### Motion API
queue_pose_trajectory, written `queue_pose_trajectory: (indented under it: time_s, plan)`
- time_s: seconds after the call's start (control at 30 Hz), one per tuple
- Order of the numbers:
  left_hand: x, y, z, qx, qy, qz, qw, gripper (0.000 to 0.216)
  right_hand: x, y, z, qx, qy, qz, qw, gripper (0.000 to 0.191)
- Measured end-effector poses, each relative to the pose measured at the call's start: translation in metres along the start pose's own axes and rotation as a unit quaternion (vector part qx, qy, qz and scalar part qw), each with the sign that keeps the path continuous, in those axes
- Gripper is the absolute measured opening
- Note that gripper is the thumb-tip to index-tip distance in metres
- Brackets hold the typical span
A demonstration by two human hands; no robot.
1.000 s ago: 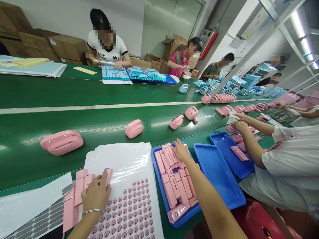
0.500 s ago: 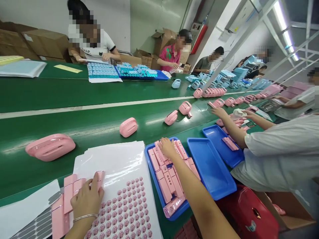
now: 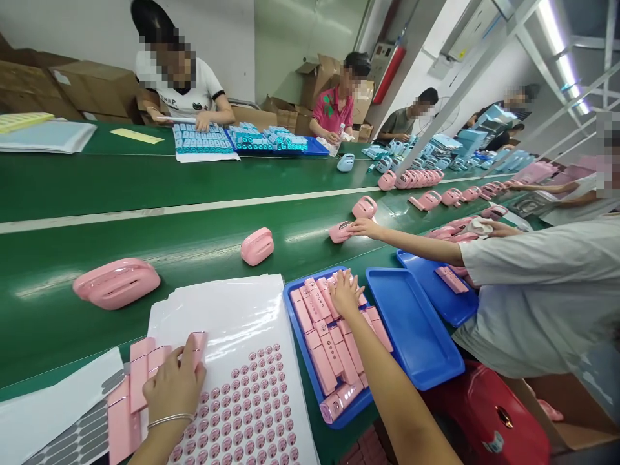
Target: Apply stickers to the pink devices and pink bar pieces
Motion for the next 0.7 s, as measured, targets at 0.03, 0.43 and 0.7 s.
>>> queue_pose_trajectory:
  time_s: [0.03,0.43,0.7]
  plan:
    - [0.0,0.0,-0.001,0.0,0.001,0.002,1.0,0.052,0.0,-0.001,0.002,0.004,-0.001,0.004,1.0,0.062]
    - [-0.001,0.0,-0.003,0.013,0.008,0.009,1.0,0.052,-0.004,-0.019,0.003,0.035,0.017,0.0,0.999,0.085]
    - [-0.004,0.003,-0.008,0.022,0.031,0.023,0.999,0.053,-0.038,0.01,-0.011,0.061,0.026,0.03,0.997,0.072]
Point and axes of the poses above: each hand's wrist, its own x-axis towards the middle knuckle, its own z-axis out of the palm, y = z × x, the point moved 3 cm from there along x, towards the middle knuckle, and after that the axes turned 2 degrees about z, right-handed, at the moved point
